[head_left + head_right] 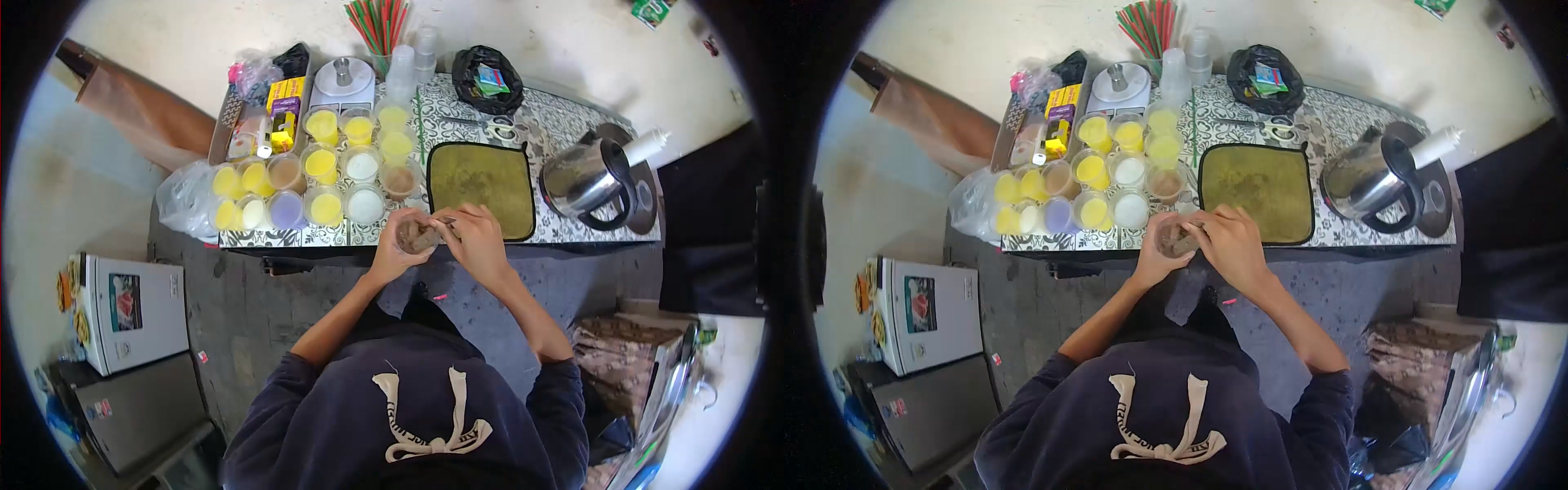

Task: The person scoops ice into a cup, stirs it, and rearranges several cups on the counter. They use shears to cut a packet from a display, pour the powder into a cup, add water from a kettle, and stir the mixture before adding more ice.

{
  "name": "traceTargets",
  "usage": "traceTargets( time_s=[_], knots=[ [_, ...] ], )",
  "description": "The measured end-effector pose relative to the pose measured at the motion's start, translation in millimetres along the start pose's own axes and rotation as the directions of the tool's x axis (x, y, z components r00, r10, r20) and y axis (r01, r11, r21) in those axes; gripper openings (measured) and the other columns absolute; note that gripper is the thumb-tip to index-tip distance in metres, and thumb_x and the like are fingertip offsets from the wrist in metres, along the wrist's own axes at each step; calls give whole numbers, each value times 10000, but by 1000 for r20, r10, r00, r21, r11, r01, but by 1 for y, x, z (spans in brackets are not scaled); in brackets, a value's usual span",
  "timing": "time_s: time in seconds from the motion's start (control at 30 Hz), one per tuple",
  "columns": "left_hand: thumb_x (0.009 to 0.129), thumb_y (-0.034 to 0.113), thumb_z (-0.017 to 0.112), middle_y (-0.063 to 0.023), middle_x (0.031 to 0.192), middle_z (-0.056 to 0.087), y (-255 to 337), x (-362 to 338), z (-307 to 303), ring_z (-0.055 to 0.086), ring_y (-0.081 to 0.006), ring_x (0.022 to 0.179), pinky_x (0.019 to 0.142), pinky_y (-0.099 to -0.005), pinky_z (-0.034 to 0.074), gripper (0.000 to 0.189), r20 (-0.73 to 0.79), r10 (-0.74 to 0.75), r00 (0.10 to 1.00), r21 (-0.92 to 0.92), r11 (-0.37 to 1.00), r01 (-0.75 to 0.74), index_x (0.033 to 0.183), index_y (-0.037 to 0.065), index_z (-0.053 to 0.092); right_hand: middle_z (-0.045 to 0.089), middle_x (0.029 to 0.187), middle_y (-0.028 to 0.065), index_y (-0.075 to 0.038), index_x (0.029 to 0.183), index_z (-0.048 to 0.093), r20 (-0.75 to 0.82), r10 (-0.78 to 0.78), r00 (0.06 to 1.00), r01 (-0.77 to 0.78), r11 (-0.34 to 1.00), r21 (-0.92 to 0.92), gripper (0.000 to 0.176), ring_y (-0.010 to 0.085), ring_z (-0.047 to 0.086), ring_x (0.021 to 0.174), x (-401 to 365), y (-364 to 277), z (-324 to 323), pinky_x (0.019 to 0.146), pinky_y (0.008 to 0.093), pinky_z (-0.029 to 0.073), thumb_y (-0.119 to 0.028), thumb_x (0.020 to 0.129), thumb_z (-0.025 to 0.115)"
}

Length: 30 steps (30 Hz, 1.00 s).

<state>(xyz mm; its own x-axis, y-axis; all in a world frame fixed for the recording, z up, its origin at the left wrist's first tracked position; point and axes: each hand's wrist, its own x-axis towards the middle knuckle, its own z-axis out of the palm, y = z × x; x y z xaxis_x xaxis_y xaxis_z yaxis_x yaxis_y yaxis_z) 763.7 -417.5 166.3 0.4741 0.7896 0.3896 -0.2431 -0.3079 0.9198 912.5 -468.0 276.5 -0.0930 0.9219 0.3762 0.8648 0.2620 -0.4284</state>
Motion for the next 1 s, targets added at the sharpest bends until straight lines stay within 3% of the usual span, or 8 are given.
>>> traceTargets(
  time_s=[0.17, 0.33, 0.4, 0.43, 0.47, 0.53, 0.67, 1.0],
  knots=[
    [611, -5, 761, -107, 1118, 499, -53, -10, 20, 513, -209, 1042, 928, -330, 404, 714, -257, -47, 965, -17, 999, 44, 1213, 26, 380, 641, 748, -34, -129, 848, 661, -84, -177, 981, 176, 984, -16, 93, 136, 530, 745, 12, 18, -11, 748, 310, 353, -193, 781, 651],
    [622, 24, 763, -117, 1117, 506, -58, -5, 20, 514, -203, 1039, 910, -315, 415, 700, -296, -50, 954, 114, 990, 88, 1211, 14, 384, 657, 805, -72, -164, 878, 678, -28, -366, 930, 364, 930, -56, 111, 114, 539, 814, 10, 38, 13, 810, 375, 274, -204, 781, 645],
    [623, 26, 764, -119, 1109, 516, -59, -4, 22, 523, -200, 1020, 897, -317, 426, 676, -315, -57, 947, -30, 998, 51, 1194, 7, 403, 654, 793, -61, -159, 881, 674, -18, -373, 928, 371, 926, -72, 109, 117, 539, 802, 7, 43, 29, 804, 381, 272, -208, 792, 636],
    [629, 25, 766, -119, 1104, 529, -57, -5, 17, 530, -195, 1019, 890, -326, 434, 653, -286, -9, 958, 274, 958, 91, 1182, 6, 419, 651, 781, -49, -155, 884, 671, -5, -370, 929, 368, 925, -98, 109, 121, 540, 789, 4, 44, 35, 798, 386, 269, -212, 803, 626],
    [629, 25, 766, -119, 1104, 529, -55, -5, 16, 530, -195, 1019, 890, -326, 434, 653, -288, -9, 958, 275, 957, 92, 1182, 6, 419, 651, 781, -49, -155, 884, 671, -4, -372, 928, 370, 924, -96, 109, 121, 540, 789, 4, 45, 39, 798, 386, 269, -212, 803, 626],
    [604, -22, 748, -101, 1147, 495, -57, -4, 19, 500, -191, 1072, 941, -324, 404, 637, -292, -147, 945, 167, 965, 202, 1156, 7, 430, 642, 750, -47, -169, 883, 657, 92, -89, 992, 100, 988, -116, 97, 123, 533, 856, 5, 44, 41, 816, 414, 280, -213, 832, 588],
    [601, -16, 752, -99, 1158, 497, -70, -6, 15, 497, -177, 1085, 953, -310, 399, 656, -256, -208, 944, -43, 978, 204, 1173, 9, 430, 621, 712, -14, -141, 847, 670, 41, -103, 994, 105, 993, -50, 101, 128, 539, 748, 10, 42, 37, 789, 382, 260, -225, 819, 621],
    [625, 97, 789, -143, 1024, 623, -67, -6, -2, 624, -215, 911, 800, -311, 490, 685, -213, -183, 960, 232, 945, 231, 1204, 12, 432, 624, 791, -69, -186, 913, 676, 0, -309, 951, 309, 949, -61, 166, 104, 524, 854, 3, 50, 47, 814, 394, 253, -216, 756, 629]
  ],
)
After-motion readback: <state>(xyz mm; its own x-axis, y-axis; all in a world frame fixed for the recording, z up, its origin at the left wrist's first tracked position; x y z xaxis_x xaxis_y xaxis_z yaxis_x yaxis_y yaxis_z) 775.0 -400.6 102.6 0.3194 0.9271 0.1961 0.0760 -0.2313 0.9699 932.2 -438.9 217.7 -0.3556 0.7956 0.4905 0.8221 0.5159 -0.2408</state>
